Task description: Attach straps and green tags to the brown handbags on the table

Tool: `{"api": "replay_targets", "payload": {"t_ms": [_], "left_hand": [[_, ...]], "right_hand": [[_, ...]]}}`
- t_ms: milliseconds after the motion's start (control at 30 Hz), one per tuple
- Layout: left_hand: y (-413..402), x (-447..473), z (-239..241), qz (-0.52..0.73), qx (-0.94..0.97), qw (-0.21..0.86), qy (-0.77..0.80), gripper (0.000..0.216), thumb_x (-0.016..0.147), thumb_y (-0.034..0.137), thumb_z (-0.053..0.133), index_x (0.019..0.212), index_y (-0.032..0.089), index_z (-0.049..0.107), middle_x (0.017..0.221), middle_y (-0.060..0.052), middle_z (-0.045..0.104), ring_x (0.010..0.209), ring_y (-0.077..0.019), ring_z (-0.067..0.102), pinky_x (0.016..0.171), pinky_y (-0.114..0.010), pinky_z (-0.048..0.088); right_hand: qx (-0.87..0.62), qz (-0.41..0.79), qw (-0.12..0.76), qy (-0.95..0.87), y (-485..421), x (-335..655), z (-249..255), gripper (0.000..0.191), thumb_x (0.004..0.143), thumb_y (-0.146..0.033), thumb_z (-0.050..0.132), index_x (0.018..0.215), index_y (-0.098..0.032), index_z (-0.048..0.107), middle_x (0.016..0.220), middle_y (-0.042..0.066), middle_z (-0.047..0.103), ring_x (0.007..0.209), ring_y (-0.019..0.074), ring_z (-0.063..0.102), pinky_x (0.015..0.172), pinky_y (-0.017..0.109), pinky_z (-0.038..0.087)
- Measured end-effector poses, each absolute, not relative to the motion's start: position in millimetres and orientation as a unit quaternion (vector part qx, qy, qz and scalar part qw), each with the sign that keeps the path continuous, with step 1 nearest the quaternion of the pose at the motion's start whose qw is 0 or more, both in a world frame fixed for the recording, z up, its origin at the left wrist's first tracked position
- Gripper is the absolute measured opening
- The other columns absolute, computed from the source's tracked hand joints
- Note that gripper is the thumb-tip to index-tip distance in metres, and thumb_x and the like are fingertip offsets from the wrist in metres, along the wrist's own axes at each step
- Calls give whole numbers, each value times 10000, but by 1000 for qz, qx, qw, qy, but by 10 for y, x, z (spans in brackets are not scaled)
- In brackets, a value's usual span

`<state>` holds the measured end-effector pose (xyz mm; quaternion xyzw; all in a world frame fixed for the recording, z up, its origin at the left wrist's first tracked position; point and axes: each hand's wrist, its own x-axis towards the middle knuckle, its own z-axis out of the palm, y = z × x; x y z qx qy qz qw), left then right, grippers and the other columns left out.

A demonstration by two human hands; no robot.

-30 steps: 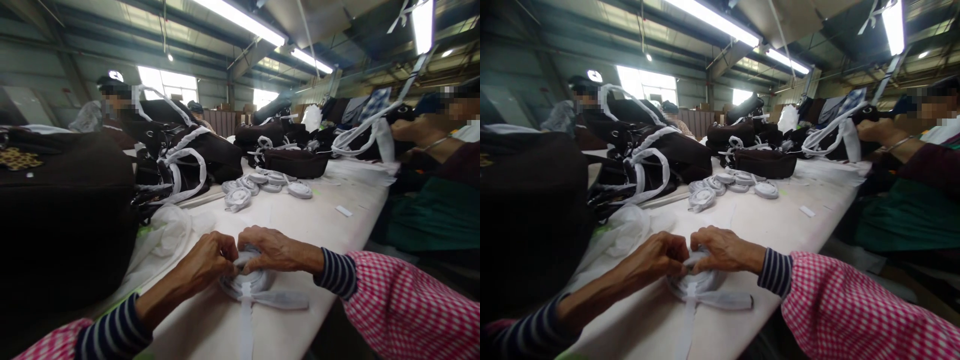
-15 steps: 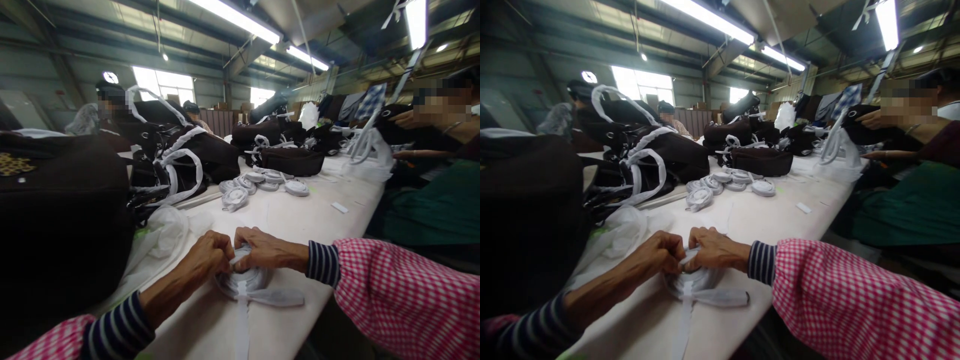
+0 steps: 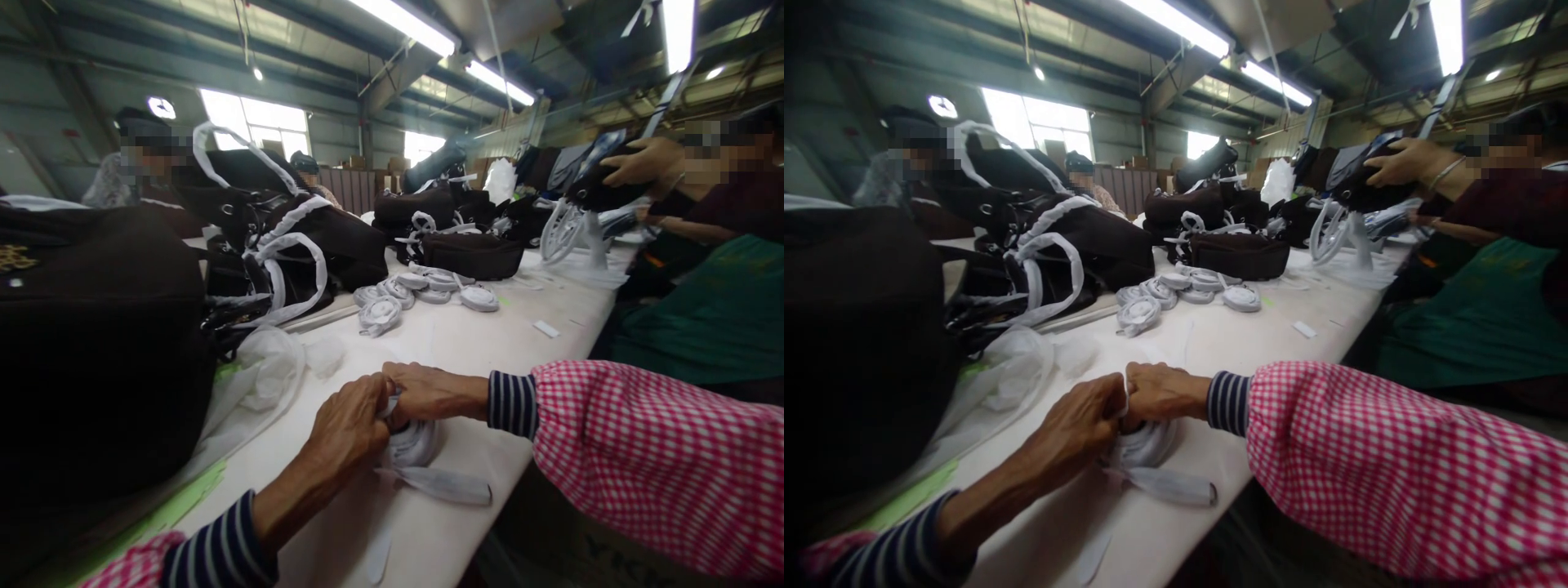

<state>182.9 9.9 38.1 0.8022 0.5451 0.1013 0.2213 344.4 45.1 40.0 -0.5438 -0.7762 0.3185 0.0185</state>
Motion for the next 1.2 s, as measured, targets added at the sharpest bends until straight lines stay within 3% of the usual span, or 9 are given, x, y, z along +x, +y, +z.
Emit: {"api": "replay_targets", "payload": {"t_ms": [167, 267, 400, 567, 633, 700, 1000, 1200], "left_hand": [[146, 1751, 314, 128, 833, 200, 500, 170, 729, 69, 504, 795, 222, 467, 819, -5, 547, 776, -209, 508, 668, -312, 274], [241, 1622, 247, 169, 808, 314, 470, 47, 750, 183, 563, 792, 204, 556, 781, 0, 597, 744, -203, 542, 634, -294, 317], [347, 1483, 172, 220, 777, 414, 421, 119, 749, 232, 619, 830, 169, 679, 741, -1, 661, 727, -195, 587, 649, -280, 375], [322, 1439, 178, 235, 796, 394, 396, 230, 837, 299, 645, 1022, 192, 730, 864, -12, 710, 792, -202, 624, 682, -269, 416], [280, 1445, 203, 235, 803, 372, 403, 217, 864, 286, 614, 1017, 205, 745, 898, -20, 722, 811, -204, 636, 695, -270, 431], [242, 1458, 220, 235, 803, 356, 416, 206, 870, 279, 600, 978, 201, 758, 890, -28, 728, 801, -205, 643, 699, -275, 438], [213, 1515, 213, 229, 810, 300, 449, 229, 908, 306, 558, 880, 185, 750, 830, -34, 739, 795, -221, 653, 715, -292, 405], [176, 1539, 183, 239, 795, 295, 473, 240, 914, 324, 515, 883, 177, 702, 861, -51, 735, 840, -243, 662, 725, -306, 409]], "right_hand": [[-540, 309, 45, -782, 407, 3471, 380, 378, 697, -386, 750, 968, -194, 570, 929, 40, 647, 813, 219, 591, 612, 286, 378], [-501, 325, 99, -796, 370, 3601, 320, 431, 714, -448, 791, 1006, -202, 590, 973, 21, 622, 896, 215, 567, 700, 291, 408], [-446, 370, 201, -790, 280, 3825, 292, 416, 781, -418, 790, 1104, -205, 637, 1074, 31, 617, 958, 207, 563, 800, 311, 449], [-440, 259, 297, -807, 121, 3923, 384, 141, 827, -222, 760, 956, -210, 704, 1000, 37, 642, 947, 211, 571, 799, 320, 455], [-420, 228, 287, -830, 70, 3881, 403, 45, 857, -164, 727, 859, -206, 711, 903, 26, 647, 893, 198, 581, 788, 313, 447], [-402, 191, 255, -858, 32, 3809, 396, 108, 872, -110, 694, 826, -206, 710, 862, 17, 650, 882, 188, 588, 797, 305, 437], [-416, 17, 61, -907, -37, 3574, 345, 98, 962, -186, 581, 1012, -190, 666, 998, 63, 679, 877, 210, 618, 704, 313, 399], [-439, 31, -2, -898, -21, 3441, 355, 148, 949, -209, 549, 1045, -164, 652, 1040, 96, 714, 851, 236, 661, 679, 327, 416]]}}
